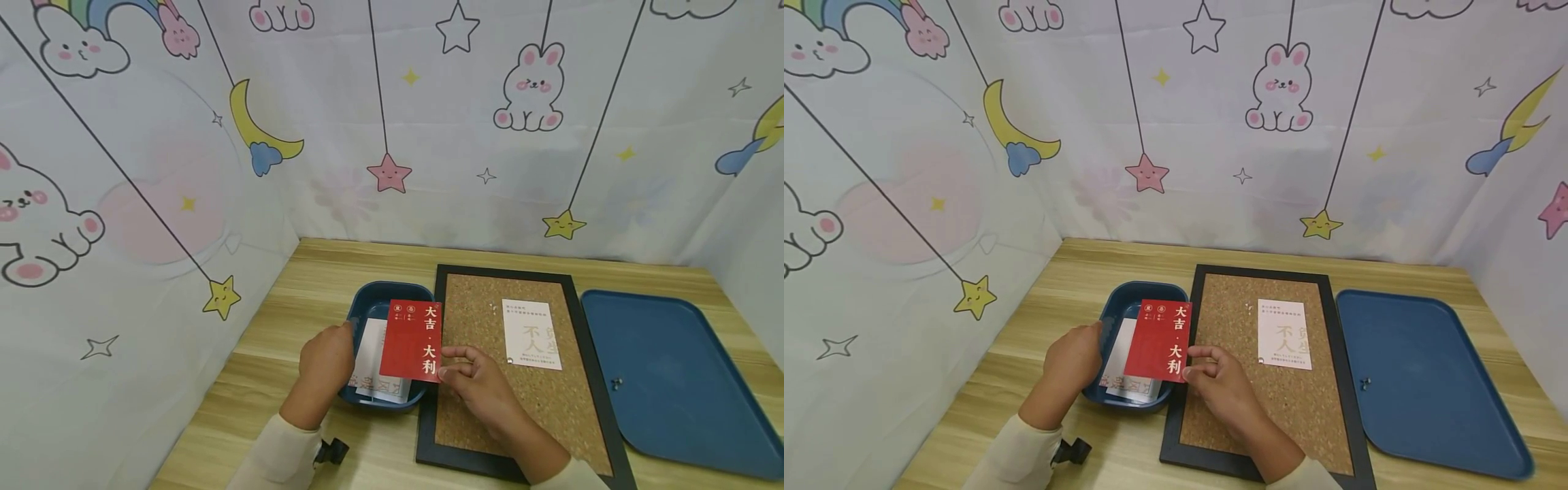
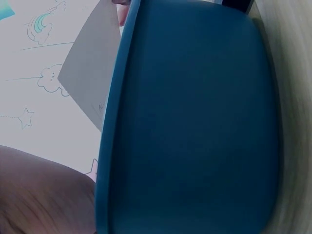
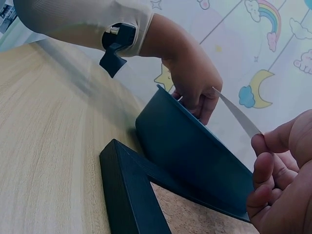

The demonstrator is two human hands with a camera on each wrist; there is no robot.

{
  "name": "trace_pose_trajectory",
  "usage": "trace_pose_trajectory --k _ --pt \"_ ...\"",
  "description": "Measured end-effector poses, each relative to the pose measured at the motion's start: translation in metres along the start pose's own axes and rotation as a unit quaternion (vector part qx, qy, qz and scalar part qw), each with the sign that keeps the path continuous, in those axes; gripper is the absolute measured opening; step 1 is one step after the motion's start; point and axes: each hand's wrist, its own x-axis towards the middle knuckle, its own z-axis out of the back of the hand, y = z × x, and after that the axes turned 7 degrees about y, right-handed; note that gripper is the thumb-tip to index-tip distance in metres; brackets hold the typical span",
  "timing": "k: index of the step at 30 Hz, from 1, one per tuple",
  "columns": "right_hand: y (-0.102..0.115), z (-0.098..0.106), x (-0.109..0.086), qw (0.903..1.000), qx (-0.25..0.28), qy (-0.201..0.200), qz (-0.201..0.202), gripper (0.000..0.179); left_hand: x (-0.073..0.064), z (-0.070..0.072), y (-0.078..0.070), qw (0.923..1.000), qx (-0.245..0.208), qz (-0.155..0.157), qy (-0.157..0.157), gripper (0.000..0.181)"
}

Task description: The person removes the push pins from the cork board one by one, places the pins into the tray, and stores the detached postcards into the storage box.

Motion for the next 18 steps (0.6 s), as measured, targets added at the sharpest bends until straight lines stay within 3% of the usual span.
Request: trace_pose_trajectory --k 8,18 --pt "0.0001 -0.0043 0.0005 0.9999 0.001 0.008 0.009 0.038 -0.0003 0.0008 0.0008 1.0000 0.000 -0.001 0.009 0.025" --pt "-0.0049 -0.0076 -0.0009 0.9986 -0.033 0.033 -0.025 0.033 -0.0006 0.0002 0.0009 1.0000 -0.005 0.002 0.005 0.029"
